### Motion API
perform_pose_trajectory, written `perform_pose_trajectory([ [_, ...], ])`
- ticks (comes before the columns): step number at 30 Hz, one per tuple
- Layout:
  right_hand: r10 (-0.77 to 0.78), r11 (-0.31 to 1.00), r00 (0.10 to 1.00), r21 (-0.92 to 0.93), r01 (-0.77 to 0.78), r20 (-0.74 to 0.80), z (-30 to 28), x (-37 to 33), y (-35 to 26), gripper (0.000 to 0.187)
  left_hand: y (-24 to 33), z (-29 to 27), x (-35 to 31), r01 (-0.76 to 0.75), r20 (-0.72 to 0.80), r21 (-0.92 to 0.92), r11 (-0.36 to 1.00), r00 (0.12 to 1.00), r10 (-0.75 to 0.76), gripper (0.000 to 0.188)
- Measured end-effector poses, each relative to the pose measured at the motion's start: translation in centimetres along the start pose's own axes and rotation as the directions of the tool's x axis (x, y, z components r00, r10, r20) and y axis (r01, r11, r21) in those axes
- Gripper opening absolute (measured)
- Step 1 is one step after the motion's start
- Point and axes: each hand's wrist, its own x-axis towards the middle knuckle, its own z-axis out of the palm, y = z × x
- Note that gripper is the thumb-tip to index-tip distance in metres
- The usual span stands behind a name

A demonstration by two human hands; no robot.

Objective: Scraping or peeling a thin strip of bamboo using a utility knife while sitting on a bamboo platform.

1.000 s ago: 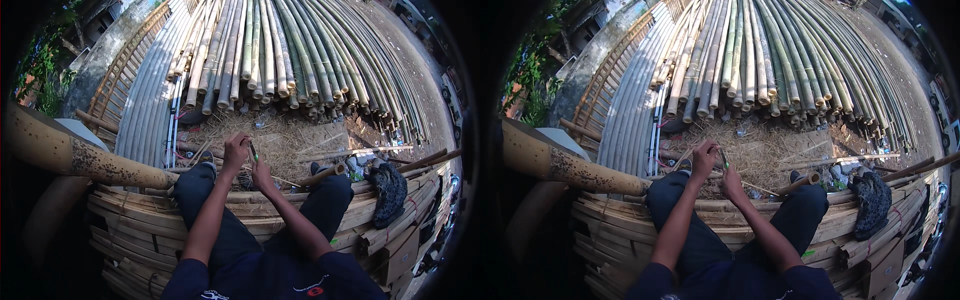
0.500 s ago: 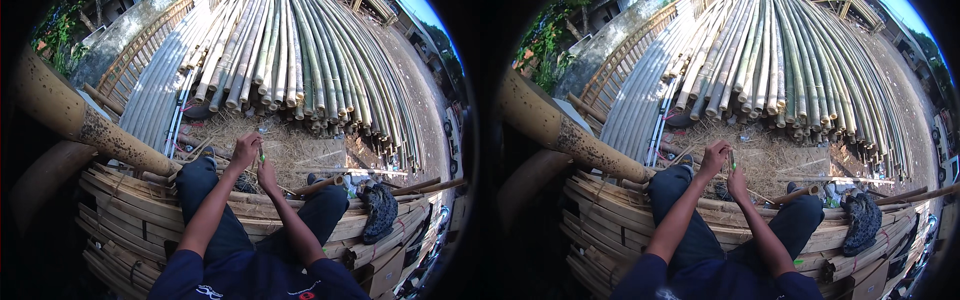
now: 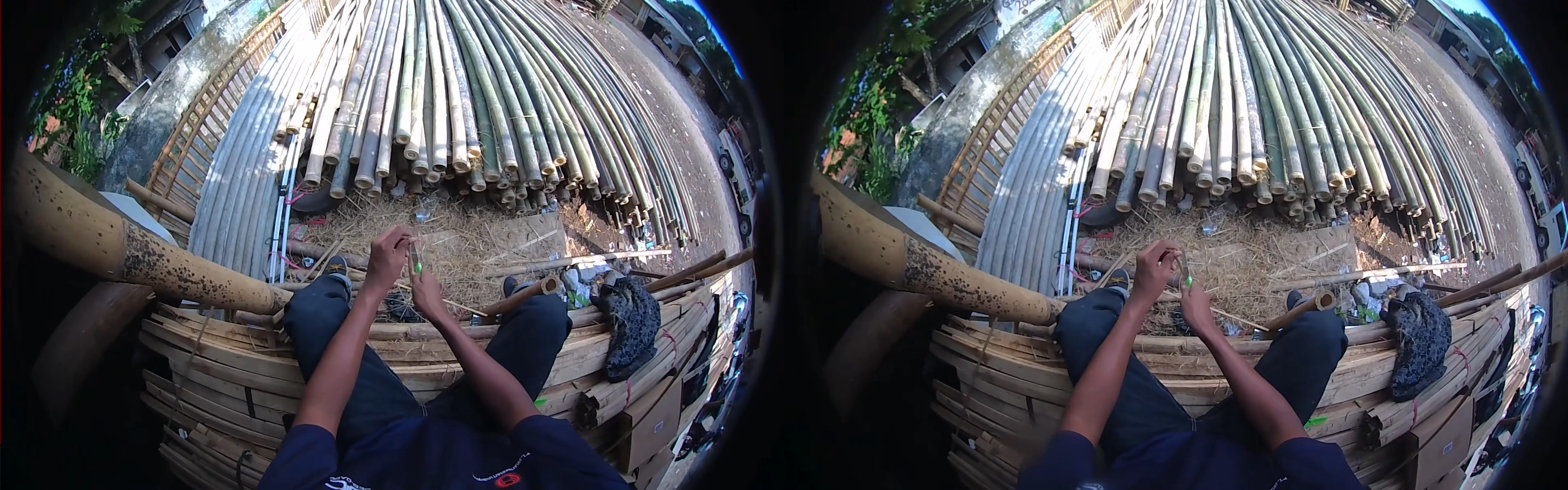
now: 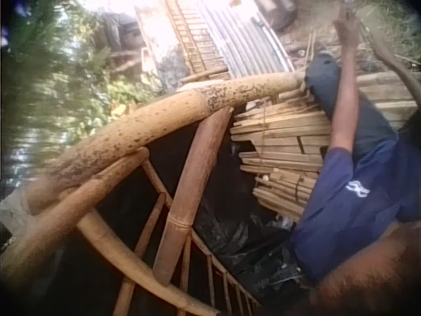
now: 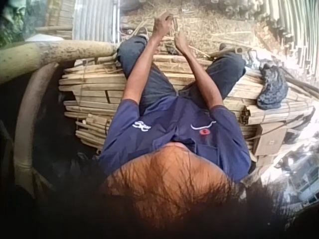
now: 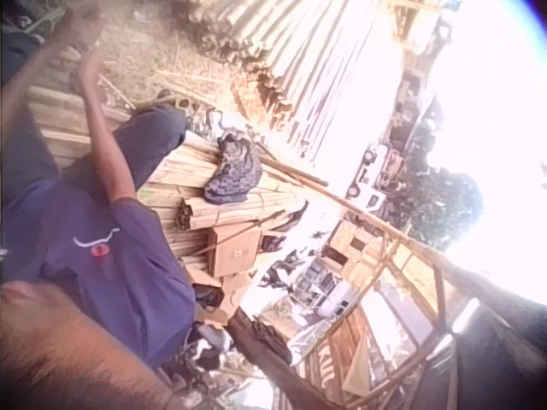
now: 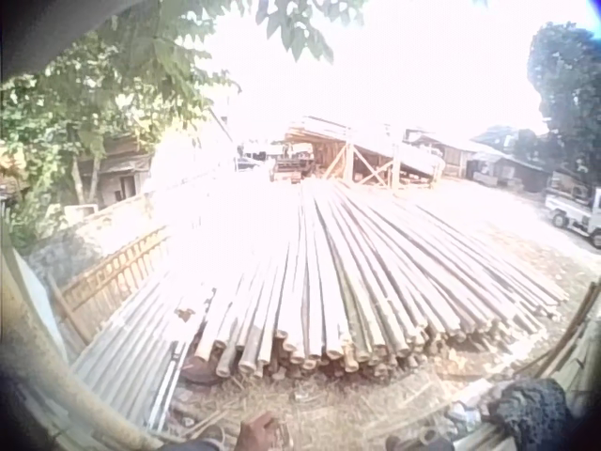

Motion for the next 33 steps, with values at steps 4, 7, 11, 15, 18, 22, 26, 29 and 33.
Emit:
perform_pose_trajectory([
  [4, -0.060, 0.997, 0.997, -0.055, 0.057, -0.054, 0.1, -1.1, -2.4, 0.026, -0.1, -0.6, -0.5, 0.072, -0.042, -0.056, 0.996, 0.996, -0.074, 0.006],
  [7, 0.068, 0.989, 0.993, -0.128, -0.080, -0.091, -0.1, -0.7, 2.1, 0.024, 0.9, 1.0, 0.6, 0.085, 0.013, -0.074, 0.994, 0.996, -0.084, 0.004],
  [11, -0.078, 0.996, 0.993, 0.039, 0.082, -0.091, -1.1, -1.0, -4.4, 0.025, 0.0, -0.1, -0.4, 0.088, -0.019, -0.083, 0.993, 0.996, -0.089, 0.005],
  [15, -0.018, 0.998, 0.995, 0.057, 0.024, -0.101, -1.8, -1.4, -4.1, 0.026, -0.1, 1.0, -0.1, 0.054, 0.012, -0.075, 0.996, 0.998, -0.054, 0.005],
  [18, -0.028, 1.000, 0.996, 0.001, 0.028, -0.090, -1.7, -1.7, -3.7, 0.025, 0.1, 1.1, 0.0, 0.087, 0.006, -0.070, 0.994, 0.996, -0.087, 0.005],
  [22, -0.087, 0.996, 0.990, -0.005, 0.086, -0.111, -1.9, -1.3, -4.9, 0.026, -0.3, 0.7, -0.1, 0.047, -0.004, -0.048, 0.998, 0.999, -0.047, 0.005],
  [26, -0.028, 0.999, 0.995, -0.033, 0.025, -0.101, -0.7, -0.7, 0.4, 0.025, 0.3, 1.1, 0.5, 0.072, 0.025, -0.042, 0.997, 0.997, -0.071, 0.003],
  [29, 0.003, 0.995, 0.996, -0.097, -0.012, -0.091, 0.2, 0.0, 0.8, 0.023, 0.3, 1.0, 0.7, 0.093, 0.029, -0.033, 0.995, 0.995, -0.092, 0.003],
  [33, -0.061, 0.993, 0.998, 0.100, 0.064, -0.034, -1.4, -1.6, -4.4, 0.023, -0.2, -0.1, 0.0, 0.072, 0.001, -0.041, 0.997, 0.997, -0.072, 0.003],
])
